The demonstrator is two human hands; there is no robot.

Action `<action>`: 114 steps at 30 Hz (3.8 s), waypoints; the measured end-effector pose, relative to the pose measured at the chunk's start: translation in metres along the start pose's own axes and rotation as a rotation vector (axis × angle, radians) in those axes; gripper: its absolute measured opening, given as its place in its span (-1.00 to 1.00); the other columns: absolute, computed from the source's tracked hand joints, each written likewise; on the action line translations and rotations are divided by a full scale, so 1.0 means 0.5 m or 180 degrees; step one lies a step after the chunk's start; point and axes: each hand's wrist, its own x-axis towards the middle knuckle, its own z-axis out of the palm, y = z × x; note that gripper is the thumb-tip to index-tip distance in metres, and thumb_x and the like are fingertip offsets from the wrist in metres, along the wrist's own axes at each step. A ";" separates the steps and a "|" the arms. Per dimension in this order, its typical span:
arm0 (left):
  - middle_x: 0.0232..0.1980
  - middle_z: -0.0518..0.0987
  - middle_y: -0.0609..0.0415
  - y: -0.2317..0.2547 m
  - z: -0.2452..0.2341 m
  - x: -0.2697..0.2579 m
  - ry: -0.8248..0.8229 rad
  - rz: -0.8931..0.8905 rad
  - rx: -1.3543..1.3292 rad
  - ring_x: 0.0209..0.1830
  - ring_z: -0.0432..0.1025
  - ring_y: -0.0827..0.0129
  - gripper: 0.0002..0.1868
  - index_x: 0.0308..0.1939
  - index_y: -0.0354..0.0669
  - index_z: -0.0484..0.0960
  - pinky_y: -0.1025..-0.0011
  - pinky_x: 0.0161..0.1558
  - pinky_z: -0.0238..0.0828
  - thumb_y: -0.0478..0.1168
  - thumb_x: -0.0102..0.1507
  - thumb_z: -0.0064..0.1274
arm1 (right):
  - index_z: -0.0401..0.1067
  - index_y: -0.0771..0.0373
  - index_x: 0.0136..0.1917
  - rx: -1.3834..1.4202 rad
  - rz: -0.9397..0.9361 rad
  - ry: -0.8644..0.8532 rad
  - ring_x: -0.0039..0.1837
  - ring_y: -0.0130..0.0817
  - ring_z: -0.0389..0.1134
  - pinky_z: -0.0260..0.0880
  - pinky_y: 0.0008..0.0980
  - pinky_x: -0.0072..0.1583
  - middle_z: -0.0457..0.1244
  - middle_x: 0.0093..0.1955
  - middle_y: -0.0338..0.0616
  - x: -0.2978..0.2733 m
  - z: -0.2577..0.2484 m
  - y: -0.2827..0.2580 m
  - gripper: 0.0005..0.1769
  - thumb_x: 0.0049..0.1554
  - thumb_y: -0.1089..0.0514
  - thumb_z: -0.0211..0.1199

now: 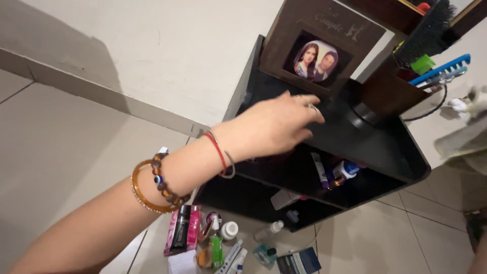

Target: The person organizes a cluttered black shelving unit by wiping surfaces with a cloth and arranging various cosmetic items. They handle bottles, tubes, a hairbrush, and a framed photo, moving them from the floor to the shelves and rearranging them for tidiness.

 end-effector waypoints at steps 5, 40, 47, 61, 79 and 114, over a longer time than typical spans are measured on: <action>0.24 0.54 -0.16 -0.034 0.001 0.001 0.0545 0.0369 0.0609 0.26 0.43 -0.05 -0.66 0.06 -0.18 0.67 -0.08 0.40 0.18 -0.26 0.19 0.17 | 0.41 0.32 0.02 0.0956 -0.1089 0.0873 -0.04 -0.28 0.30 0.32 -0.22 0.03 0.30 -0.09 -0.06 -0.192 -0.029 -0.207 -0.65 0.46 -0.03 0.21; 0.52 0.24 -0.43 -0.187 0.000 -0.051 0.0069 0.0335 0.0609 0.54 0.09 -0.25 -0.46 0.43 -0.21 0.38 -0.05 0.59 -0.27 0.01 0.53 -0.47 | 0.28 0.32 0.44 0.0581 -0.1917 -0.0985 0.41 0.26 0.22 0.17 0.03 0.40 0.21 0.39 0.34 -0.432 0.105 -0.402 -0.40 0.30 -0.11 0.00; 0.56 0.20 -0.36 -0.161 0.009 -0.048 0.0319 -0.0415 0.0228 0.62 0.01 -0.21 -0.23 0.49 -0.45 0.17 -0.04 0.54 -0.12 0.20 0.50 -0.41 | 0.33 0.25 0.40 0.0891 -0.2013 -0.1024 0.34 0.20 0.29 0.27 0.02 0.32 0.28 0.33 0.21 -0.511 0.092 -0.579 -0.50 0.28 -0.01 0.05; 0.34 0.39 -0.35 -0.142 0.009 -0.055 0.0418 -0.0463 0.1106 0.48 0.11 -0.22 -0.46 0.14 -0.27 0.64 -0.22 0.28 0.21 0.13 0.38 -0.06 | 0.32 0.34 0.47 0.1400 -0.3207 -0.1028 0.50 0.07 0.21 0.03 -0.04 0.51 0.21 0.50 0.08 -0.591 -0.024 -0.473 -0.52 0.35 0.13 0.01; 0.49 0.28 -0.25 -0.158 0.000 -0.010 0.0512 -0.0855 0.0489 0.37 0.31 -0.09 -0.52 0.16 -0.17 0.59 0.12 0.16 0.44 -0.17 0.15 0.12 | 0.58 0.27 0.11 0.1739 -0.2190 -0.0796 0.24 -0.34 0.43 0.35 -0.37 0.31 0.42 0.16 -0.21 -0.419 0.031 -0.343 -0.53 0.03 0.48 0.01; 0.56 0.31 -0.35 -0.348 0.052 0.105 0.1126 -0.0680 -0.0817 0.59 0.26 0.04 0.00 0.56 -0.44 0.06 0.34 0.54 0.18 -0.05 0.21 0.23 | 0.41 0.32 0.34 0.2106 -0.1702 0.0309 -0.02 -0.35 0.47 0.49 -0.34 0.04 0.43 -0.03 -0.10 -0.244 0.190 -0.370 -0.35 0.06 0.22 0.62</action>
